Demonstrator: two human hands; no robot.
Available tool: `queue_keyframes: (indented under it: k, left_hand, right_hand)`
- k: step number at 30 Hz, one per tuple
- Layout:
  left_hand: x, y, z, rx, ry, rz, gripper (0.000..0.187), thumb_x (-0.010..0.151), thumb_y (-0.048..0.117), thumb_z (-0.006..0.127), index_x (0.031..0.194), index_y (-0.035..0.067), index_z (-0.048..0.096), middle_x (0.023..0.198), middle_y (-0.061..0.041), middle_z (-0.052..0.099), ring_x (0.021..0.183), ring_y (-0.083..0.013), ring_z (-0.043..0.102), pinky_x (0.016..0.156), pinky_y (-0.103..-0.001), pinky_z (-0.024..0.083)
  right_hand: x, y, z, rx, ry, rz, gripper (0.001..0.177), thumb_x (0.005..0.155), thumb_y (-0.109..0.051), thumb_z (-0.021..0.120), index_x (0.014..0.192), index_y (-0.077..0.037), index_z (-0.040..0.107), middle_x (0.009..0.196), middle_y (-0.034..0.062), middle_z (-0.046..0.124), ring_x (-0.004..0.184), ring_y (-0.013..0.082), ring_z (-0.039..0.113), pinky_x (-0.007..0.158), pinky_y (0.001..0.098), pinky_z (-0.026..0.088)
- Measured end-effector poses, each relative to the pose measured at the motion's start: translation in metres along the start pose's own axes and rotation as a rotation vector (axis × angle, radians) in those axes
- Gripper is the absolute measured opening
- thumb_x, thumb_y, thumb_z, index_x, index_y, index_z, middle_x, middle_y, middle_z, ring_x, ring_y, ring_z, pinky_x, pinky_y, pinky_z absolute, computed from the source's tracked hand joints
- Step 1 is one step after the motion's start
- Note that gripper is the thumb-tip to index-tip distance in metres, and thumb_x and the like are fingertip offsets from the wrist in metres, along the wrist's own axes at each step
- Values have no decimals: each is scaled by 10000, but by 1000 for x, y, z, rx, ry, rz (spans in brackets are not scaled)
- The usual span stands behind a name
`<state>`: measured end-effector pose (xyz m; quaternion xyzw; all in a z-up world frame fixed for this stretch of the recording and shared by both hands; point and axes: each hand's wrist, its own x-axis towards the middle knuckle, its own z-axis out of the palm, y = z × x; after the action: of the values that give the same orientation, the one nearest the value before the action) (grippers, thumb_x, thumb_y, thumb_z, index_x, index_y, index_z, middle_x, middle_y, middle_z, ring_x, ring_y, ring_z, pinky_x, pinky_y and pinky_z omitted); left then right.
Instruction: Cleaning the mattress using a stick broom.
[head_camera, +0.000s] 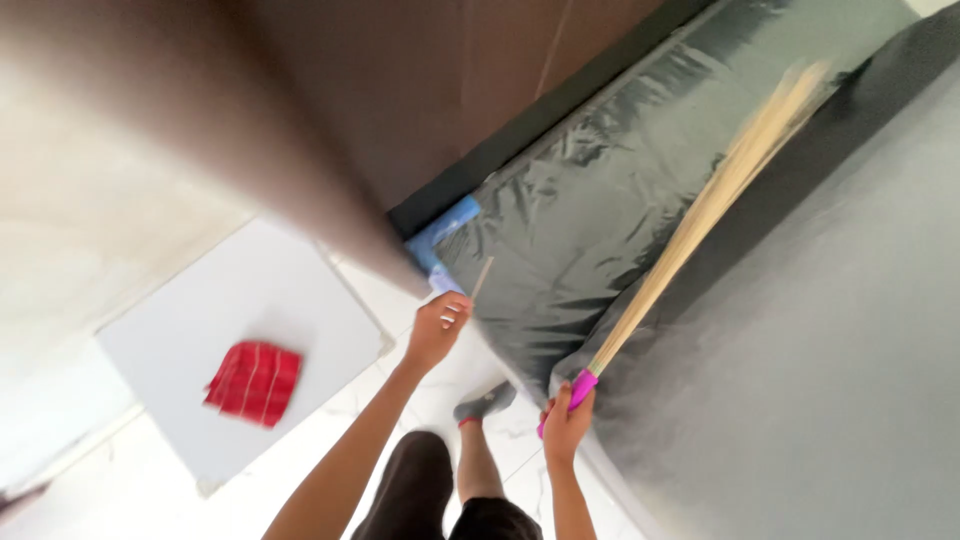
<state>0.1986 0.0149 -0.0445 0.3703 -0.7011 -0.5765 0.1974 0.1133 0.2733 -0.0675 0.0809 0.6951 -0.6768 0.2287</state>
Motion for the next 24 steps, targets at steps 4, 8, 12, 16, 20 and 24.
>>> queue_keyframes:
  k: [4,8,12,16,20,24]
  left_hand:
    - [-70,-69,-68,-15,136,-4,122,934,41,650,1035,80,703,910,-29,743,810,-109,721,666,-260,575]
    - [-131,-132,-153,102,391,-12,186,951,24,622,1109,60,715,989,-71,766,821,-158,744,688,-276,583]
    - [-169,-160,-239,405,803,0,627,980,94,686,1513,-28,380,1524,-287,380,1288,-384,578,1021,-427,524]
    - [-220,-121,-257,267,743,-27,784,997,54,632,1648,19,196,1690,-322,80,1366,-405,534,1025,-417,538]
    - [-269,-127,-226,270,570,-32,806,944,13,653,1634,96,245,1714,-270,88,1283,-338,612,864,-370,610]
    - [-317,-145,-160,230,422,-100,784,922,-9,656,1605,129,295,1699,-223,175,1204,-290,639,777,-331,631]
  right_hand:
    - [-46,28,0,27,-7,-54,220,978,-197,549,1194,-214,509,746,-34,535,508,64,444,380,256,358]
    - [-73,97,-21,162,-9,362,132,996,-189,558,1051,-119,461,709,24,485,506,132,478,397,300,392]
    - [-147,98,-14,154,34,445,133,995,-196,557,1029,-94,479,693,28,484,495,150,488,403,314,399]
    - [-212,80,-4,53,-76,131,165,1039,-183,567,1032,-55,464,733,13,491,535,104,487,423,283,413]
    - [-220,107,-9,-112,-34,34,292,997,-173,533,1282,-144,479,695,12,490,503,78,439,389,265,364]
    - [-193,165,-35,-51,136,376,315,1048,-163,552,1284,28,466,720,24,496,478,111,469,378,301,410]
